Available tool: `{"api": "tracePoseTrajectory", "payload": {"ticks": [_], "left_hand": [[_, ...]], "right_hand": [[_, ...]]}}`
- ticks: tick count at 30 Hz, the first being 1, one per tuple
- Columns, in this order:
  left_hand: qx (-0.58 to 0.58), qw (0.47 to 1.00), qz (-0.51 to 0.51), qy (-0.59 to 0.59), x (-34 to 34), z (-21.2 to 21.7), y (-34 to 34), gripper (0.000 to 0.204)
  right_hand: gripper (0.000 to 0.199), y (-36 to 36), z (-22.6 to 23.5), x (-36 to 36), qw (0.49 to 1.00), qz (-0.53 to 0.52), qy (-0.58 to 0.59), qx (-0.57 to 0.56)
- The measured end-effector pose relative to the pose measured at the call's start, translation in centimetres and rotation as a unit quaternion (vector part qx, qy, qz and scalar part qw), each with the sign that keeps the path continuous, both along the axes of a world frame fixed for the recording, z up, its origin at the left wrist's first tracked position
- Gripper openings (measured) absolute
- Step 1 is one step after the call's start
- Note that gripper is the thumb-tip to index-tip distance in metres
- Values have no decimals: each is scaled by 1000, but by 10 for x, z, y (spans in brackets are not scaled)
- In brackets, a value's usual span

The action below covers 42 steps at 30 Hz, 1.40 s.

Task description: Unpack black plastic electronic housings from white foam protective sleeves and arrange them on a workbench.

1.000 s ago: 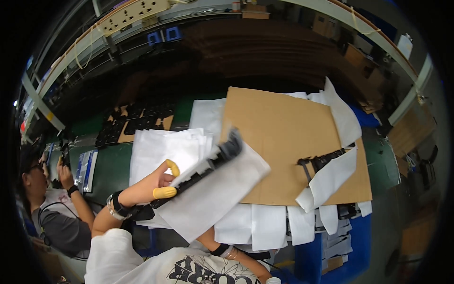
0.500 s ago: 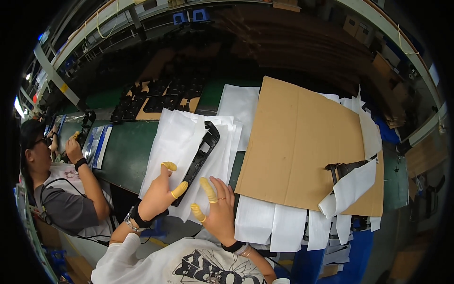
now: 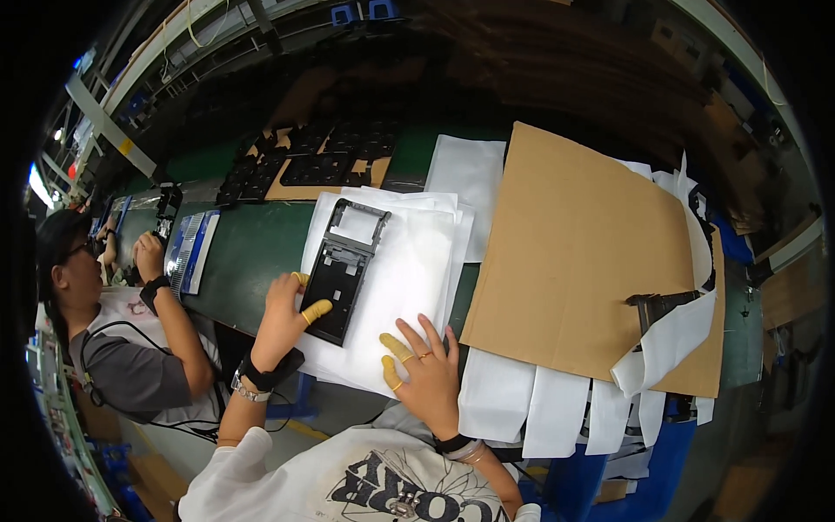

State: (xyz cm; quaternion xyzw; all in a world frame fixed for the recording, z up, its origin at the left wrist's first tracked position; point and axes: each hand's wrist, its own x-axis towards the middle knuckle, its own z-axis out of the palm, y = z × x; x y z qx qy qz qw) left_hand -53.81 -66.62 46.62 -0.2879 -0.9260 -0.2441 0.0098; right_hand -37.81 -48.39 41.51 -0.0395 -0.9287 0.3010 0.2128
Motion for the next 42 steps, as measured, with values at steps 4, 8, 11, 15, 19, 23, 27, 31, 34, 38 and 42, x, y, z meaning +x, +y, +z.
{"api": "tracePoseTrajectory", "payload": {"ticks": [4, 8, 11, 15, 19, 23, 27, 31, 34, 38, 42], "left_hand": [[168, 970, 45, -171, -15, 26, -5, 25], [390, 884, -66, -248, 3, 64, 10, 28], [416, 873, -143, -211, 31, 77, 21, 34], [485, 805, -205, -273, 57, 92, 35, 36], [495, 773, -229, -324, 64, 91, 47, 35], [502, 767, -233, -324, 63, 91, 53, 35], [451, 762, -132, -445, 54, 121, 66, 49], [486, 646, -109, -579, 38, 136, 74, 36], [517, 559, -181, -623, 23, 122, 76, 28], [520, 560, -166, -624, 17, 118, 77, 24], [359, 783, -176, -477, 11, 95, 74, 36]], "right_hand": [[28, -2, 1, 0, 1000, -3, -18, -2], [29, 1, -1, 2, 1000, -9, -29, 5], [33, 4, 2, 3, 999, -8, -41, 6], [34, 3, 2, 4, 999, 9, -35, 12], [27, 6, -9, 2, 1000, -4, -29, 5], [24, 3, -4, 1, 999, 5, -27, -17], [26, 5, -12, 5, 1000, 3, -7, -30], [36, 5, -3, 4, 999, 19, -38, 19], [32, 2, 2, 1, 1000, 4, -16, 24], [37, 3, -2, 2, 999, 8, -29, 23], [33, 1, 2, 5, 999, 4, -23, 23]]}}
